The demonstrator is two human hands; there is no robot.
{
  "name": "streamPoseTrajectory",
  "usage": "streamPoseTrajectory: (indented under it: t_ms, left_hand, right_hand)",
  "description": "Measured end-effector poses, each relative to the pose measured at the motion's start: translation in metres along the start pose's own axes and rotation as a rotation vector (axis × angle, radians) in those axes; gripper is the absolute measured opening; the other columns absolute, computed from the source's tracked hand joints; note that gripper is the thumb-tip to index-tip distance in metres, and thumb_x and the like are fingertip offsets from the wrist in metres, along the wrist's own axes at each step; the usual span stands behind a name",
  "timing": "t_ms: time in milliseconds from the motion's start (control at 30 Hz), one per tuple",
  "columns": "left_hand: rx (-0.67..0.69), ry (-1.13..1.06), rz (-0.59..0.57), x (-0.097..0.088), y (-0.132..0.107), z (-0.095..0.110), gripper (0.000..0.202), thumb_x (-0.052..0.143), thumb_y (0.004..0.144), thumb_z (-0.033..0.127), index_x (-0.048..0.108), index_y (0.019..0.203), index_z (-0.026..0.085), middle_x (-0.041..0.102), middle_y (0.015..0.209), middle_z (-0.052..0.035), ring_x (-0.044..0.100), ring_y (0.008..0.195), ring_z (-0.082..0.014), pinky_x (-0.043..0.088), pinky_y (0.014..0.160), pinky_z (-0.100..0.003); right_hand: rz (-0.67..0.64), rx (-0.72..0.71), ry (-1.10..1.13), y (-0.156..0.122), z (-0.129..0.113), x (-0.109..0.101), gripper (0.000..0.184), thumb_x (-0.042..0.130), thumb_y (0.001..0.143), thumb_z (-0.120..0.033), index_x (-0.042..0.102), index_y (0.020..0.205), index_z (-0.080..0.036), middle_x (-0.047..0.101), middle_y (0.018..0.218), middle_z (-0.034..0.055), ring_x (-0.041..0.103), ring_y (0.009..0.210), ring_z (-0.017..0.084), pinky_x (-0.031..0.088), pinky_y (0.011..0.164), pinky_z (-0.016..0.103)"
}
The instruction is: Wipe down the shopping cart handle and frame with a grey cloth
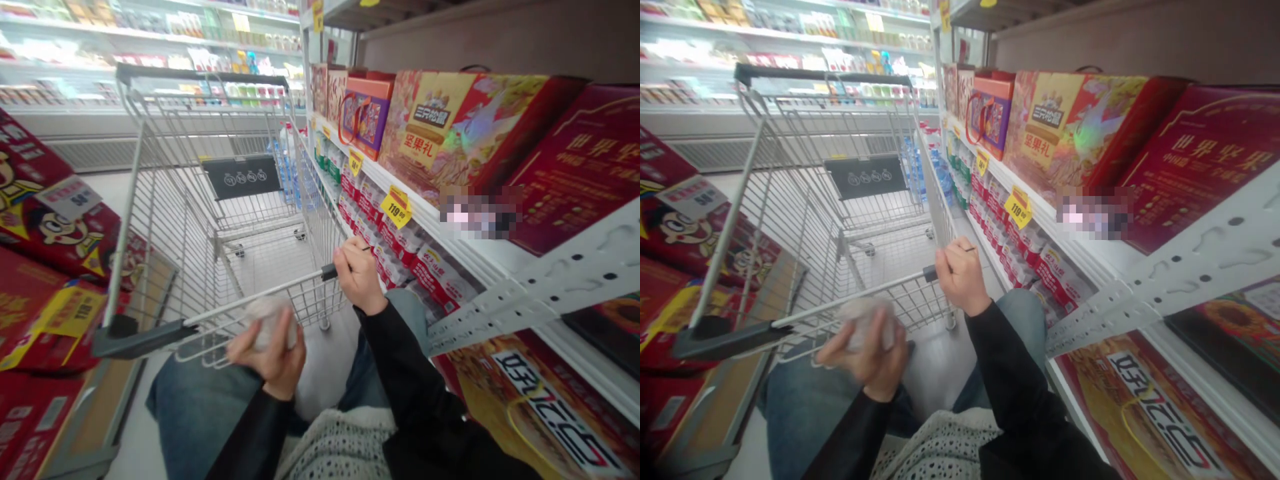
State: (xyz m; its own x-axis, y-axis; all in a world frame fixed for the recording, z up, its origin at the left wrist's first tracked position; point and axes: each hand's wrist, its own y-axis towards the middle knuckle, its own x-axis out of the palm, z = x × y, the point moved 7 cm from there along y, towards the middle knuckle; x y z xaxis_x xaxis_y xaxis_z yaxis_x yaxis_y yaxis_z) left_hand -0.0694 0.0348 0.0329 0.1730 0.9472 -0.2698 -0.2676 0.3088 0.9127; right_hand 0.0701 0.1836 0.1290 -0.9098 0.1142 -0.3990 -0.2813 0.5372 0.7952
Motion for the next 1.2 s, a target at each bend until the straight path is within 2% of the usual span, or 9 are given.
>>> streamPoseTrajectory:
  t_ms: [100, 200, 400, 500, 667, 800, 900, 1100, 1200]
  left_hand:
    - [0.33, -0.019, -0.04, 0.028, -0.007, 0.043, 0.052, 0.083, 0.079, 0.011, 0.076, 0.119, 0.043, 0.055, 0.116, -0.0038, 0.051, 0.107, -0.0179, 0.045, 0.102, -0.033]
    - [0.352, -0.005, -0.005, 0.026, -0.012, 0.046, 0.052, 0.088, 0.076, 0.016, 0.077, 0.116, 0.048, 0.057, 0.111, -0.0035, 0.05, 0.108, -0.0182, 0.044, 0.103, -0.031]
    - [0.28, 0.215, 0.115, -0.068, -0.014, -0.02, 0.04, 0.092, 0.068, 0.016, 0.078, 0.103, 0.031, 0.053, 0.117, -0.0088, 0.054, 0.11, -0.0243, 0.047, 0.088, -0.037]
    - [0.213, 0.281, 0.127, -0.093, -0.013, -0.035, 0.037, 0.089, 0.069, 0.016, 0.076, 0.102, 0.027, 0.051, 0.12, -0.0105, 0.054, 0.112, -0.0271, 0.048, 0.086, -0.041]
    - [0.05, 0.168, 0.152, -0.056, -0.013, 0.001, 0.045, 0.084, 0.076, 0.017, 0.074, 0.119, 0.03, 0.046, 0.122, -0.01, 0.051, 0.115, -0.0254, 0.048, 0.093, -0.042]
    - [0.186, 0.007, -0.058, -0.002, -0.014, 0.05, 0.045, 0.081, 0.082, 0.018, 0.076, 0.121, 0.037, 0.049, 0.12, -0.0064, 0.053, 0.112, -0.0196, 0.049, 0.095, -0.034]
    - [0.278, -0.049, -0.142, 0.01, -0.017, 0.058, 0.045, 0.084, 0.081, 0.016, 0.077, 0.118, 0.04, 0.052, 0.121, -0.0058, 0.053, 0.112, -0.0183, 0.049, 0.095, -0.031]
    - [0.201, 0.146, 0.07, -0.062, -0.013, -0.003, 0.041, 0.088, 0.074, 0.015, 0.079, 0.109, 0.035, 0.053, 0.122, -0.0084, 0.052, 0.113, -0.0242, 0.049, 0.092, -0.039]
    - [0.121, 0.203, 0.098, -0.079, -0.012, -0.017, 0.039, 0.087, 0.075, 0.016, 0.077, 0.11, 0.029, 0.052, 0.125, -0.0115, 0.053, 0.115, -0.0272, 0.048, 0.092, -0.043]
  right_hand:
    - [0.002, 0.007, -0.004, -0.005, 0.003, -0.011, 0.042, 0.042, 0.107, -0.025, 0.046, 0.066, -0.024, 0.047, 0.066, 0.0002, 0.048, 0.078, 0.018, 0.038, 0.076, 0.039]
    - [-0.006, -0.027, -0.002, -0.01, 0.004, -0.02, 0.04, 0.042, 0.107, -0.025, 0.052, 0.068, -0.023, 0.053, 0.067, 0.0018, 0.052, 0.081, 0.019, 0.04, 0.077, 0.039]
    - [0.052, -0.087, -0.038, -0.017, 0.008, -0.03, 0.038, 0.046, 0.104, -0.022, 0.052, 0.066, -0.023, 0.051, 0.064, 0.0008, 0.052, 0.077, 0.019, 0.041, 0.075, 0.038]
    - [0.09, -0.074, -0.072, -0.02, 0.01, -0.034, 0.039, 0.048, 0.103, -0.021, 0.049, 0.065, -0.023, 0.048, 0.063, 0.0001, 0.05, 0.075, 0.018, 0.039, 0.075, 0.037]
    - [0.076, -0.042, -0.114, -0.023, 0.009, -0.035, 0.041, 0.05, 0.102, -0.021, 0.039, 0.063, -0.024, 0.041, 0.064, -0.0011, 0.046, 0.077, 0.018, 0.038, 0.076, 0.036]
    - [0.074, -0.064, -0.136, -0.023, 0.004, -0.036, 0.042, 0.049, 0.101, -0.021, 0.031, 0.064, -0.025, 0.036, 0.064, -0.0022, 0.044, 0.076, 0.017, 0.037, 0.076, 0.035]
    - [0.084, -0.077, -0.142, -0.023, 0.003, -0.038, 0.042, 0.049, 0.101, -0.02, 0.031, 0.065, -0.025, 0.037, 0.064, -0.0024, 0.043, 0.075, 0.017, 0.037, 0.076, 0.035]
    - [0.074, -0.074, -0.144, -0.026, 0.012, -0.042, 0.04, 0.051, 0.101, -0.021, 0.034, 0.065, -0.024, 0.039, 0.066, -0.0021, 0.045, 0.078, 0.017, 0.038, 0.078, 0.035]
    - [0.093, -0.067, -0.156, -0.027, 0.012, -0.042, 0.04, 0.05, 0.101, -0.021, 0.033, 0.065, -0.024, 0.04, 0.066, -0.0016, 0.046, 0.079, 0.017, 0.039, 0.079, 0.036]
